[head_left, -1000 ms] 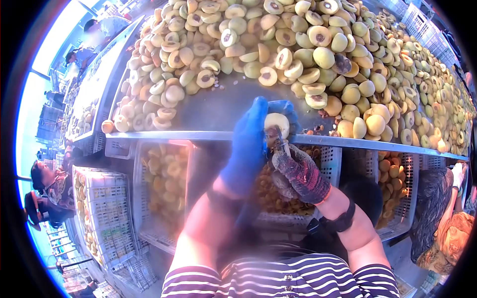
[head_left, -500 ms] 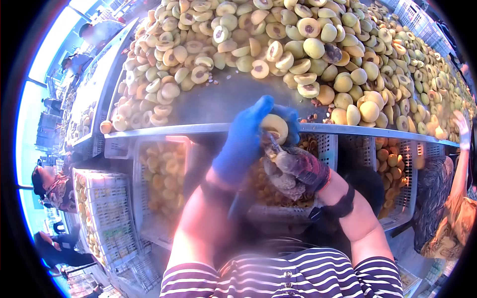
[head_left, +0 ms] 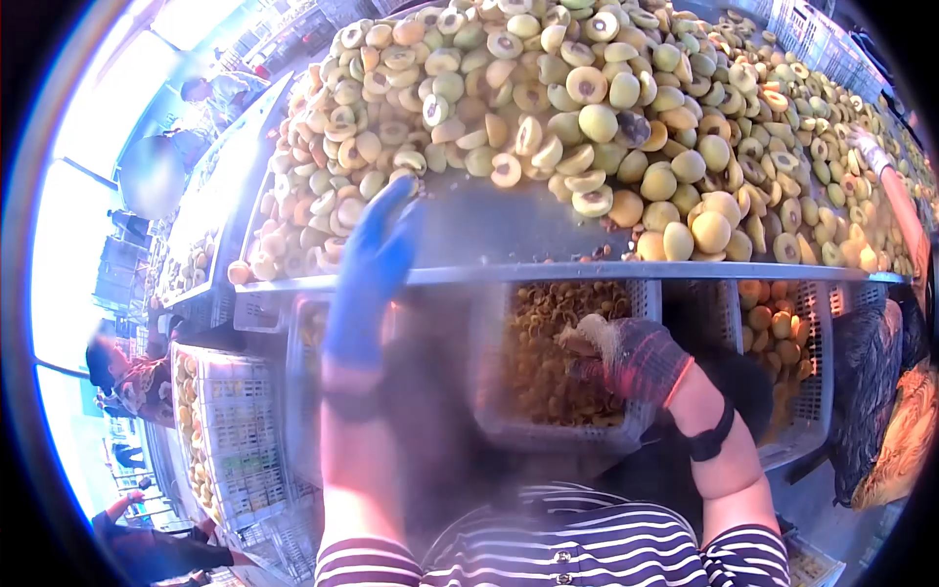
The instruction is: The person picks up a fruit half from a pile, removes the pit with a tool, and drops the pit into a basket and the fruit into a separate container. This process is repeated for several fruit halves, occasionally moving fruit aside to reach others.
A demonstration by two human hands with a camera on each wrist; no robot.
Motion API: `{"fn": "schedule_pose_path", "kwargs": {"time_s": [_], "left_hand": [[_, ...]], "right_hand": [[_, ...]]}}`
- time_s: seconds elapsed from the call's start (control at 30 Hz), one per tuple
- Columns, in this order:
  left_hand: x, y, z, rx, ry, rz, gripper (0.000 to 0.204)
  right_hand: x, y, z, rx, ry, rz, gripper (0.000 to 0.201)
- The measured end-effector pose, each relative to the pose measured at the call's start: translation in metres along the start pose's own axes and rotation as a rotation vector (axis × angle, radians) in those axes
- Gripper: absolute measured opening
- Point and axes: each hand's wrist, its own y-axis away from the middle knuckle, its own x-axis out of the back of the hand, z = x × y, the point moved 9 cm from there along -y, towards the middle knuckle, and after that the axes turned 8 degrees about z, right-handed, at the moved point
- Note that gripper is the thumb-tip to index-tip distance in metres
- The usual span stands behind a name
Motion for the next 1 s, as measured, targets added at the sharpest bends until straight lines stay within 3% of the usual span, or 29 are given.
{"fn": "schedule_pose_path", "kwargs": {"time_s": [0.03,0.17,0.23,0.3,0.37,0.43,0.5,0.57,0.6,0.63,0.67,0.73,0.77,0.8,0.87,0.97,1.0], "left_hand": [[-0.028,-0.019,-0.037,0.379,0.025,-0.035,0.048],[-0.118,-0.086,-0.068,0.145,-0.345,-0.143,0.045],[-0.151,-0.094,-0.084,0.077,-0.483,-0.225,0.045],[-0.172,-0.093,-0.102,0.068,-0.643,-0.3,0.049],[-0.183,-0.095,-0.141,0.162,-0.568,-0.209,0.043],[-0.181,-0.087,-0.128,0.039,-0.795,-0.245,0.036],[-0.177,-0.086,-0.143,0.112,-0.697,-0.21,0.032],[-0.152,-0.067,-0.094,0.009,-0.494,-0.134,0.026],[-0.137,-0.05,-0.066,0.036,-0.106,-0.089,0.03],[-0.135,-0.035,-0.049,0.237,-0.013,-0.229,0.038],[-0.141,-0.028,-0.032,0.062,-0.052,-0.186,0.038],[-0.136,0.008,0.011,0.274,0.163,-0.208,0.035],[-0.138,0.027,0.013,0.432,0.452,-0.133,0.032],[-0.157,0.038,0.004,0.494,0.75,-0.119,0.031],[-0.156,0.052,0.001,0.679,1.329,0.083,0.023],[-0.107,0.058,0.0,0.242,0.987,0.071,0.021],[-0.097,0.061,-0.013,0.257,0.95,0.071,0.022]], "right_hand": [[0.004,0.0,0.005,-0.037,0.024,0.049,0.037],[0.023,-0.003,0.019,-0.161,-0.012,0.16,0.036],[0.035,-0.005,0.012,-0.137,-0.09,0.224,0.037],[0.039,-0.003,0.016,-0.086,-0.19,0.329,0.038],[0.043,-0.003,0.016,-0.102,-0.172,0.354,0.034],[0.043,-0.006,0.01,-0.061,-0.223,0.412,0.03],[0.048,-0.01,0.01,0.047,-0.304,0.536,0.026],[0.047,-0.013,0.014,0.098,-0.365,0.6,0.014],[0.047,-0.016,0.023,0.075,-0.423,0.61,0.02],[0.038,-0.019,0.04,-0.081,-0.684,0.572,0.026],[0.028,-0.021,0.052,-0.224,-0.905,0.554,0.033],[0.021,-0.02,0.048,-0.342,-0.992,0.542,0.041],[0.021,-0.021,0.041,-0.359,-0.952,0.527,0.043],[0.017,-0.023,0.034,-0.343,-1.002,0.524,0.044],[0.008,-0.032,0.023,-0.273,-1.046,0.519,0.044],[-0.005,-0.051,0.024,-0.145,-1.017,0.522,0.036],[0.011,-0.054,0.007,-0.014,-0.547,0.633,0.036]]}}
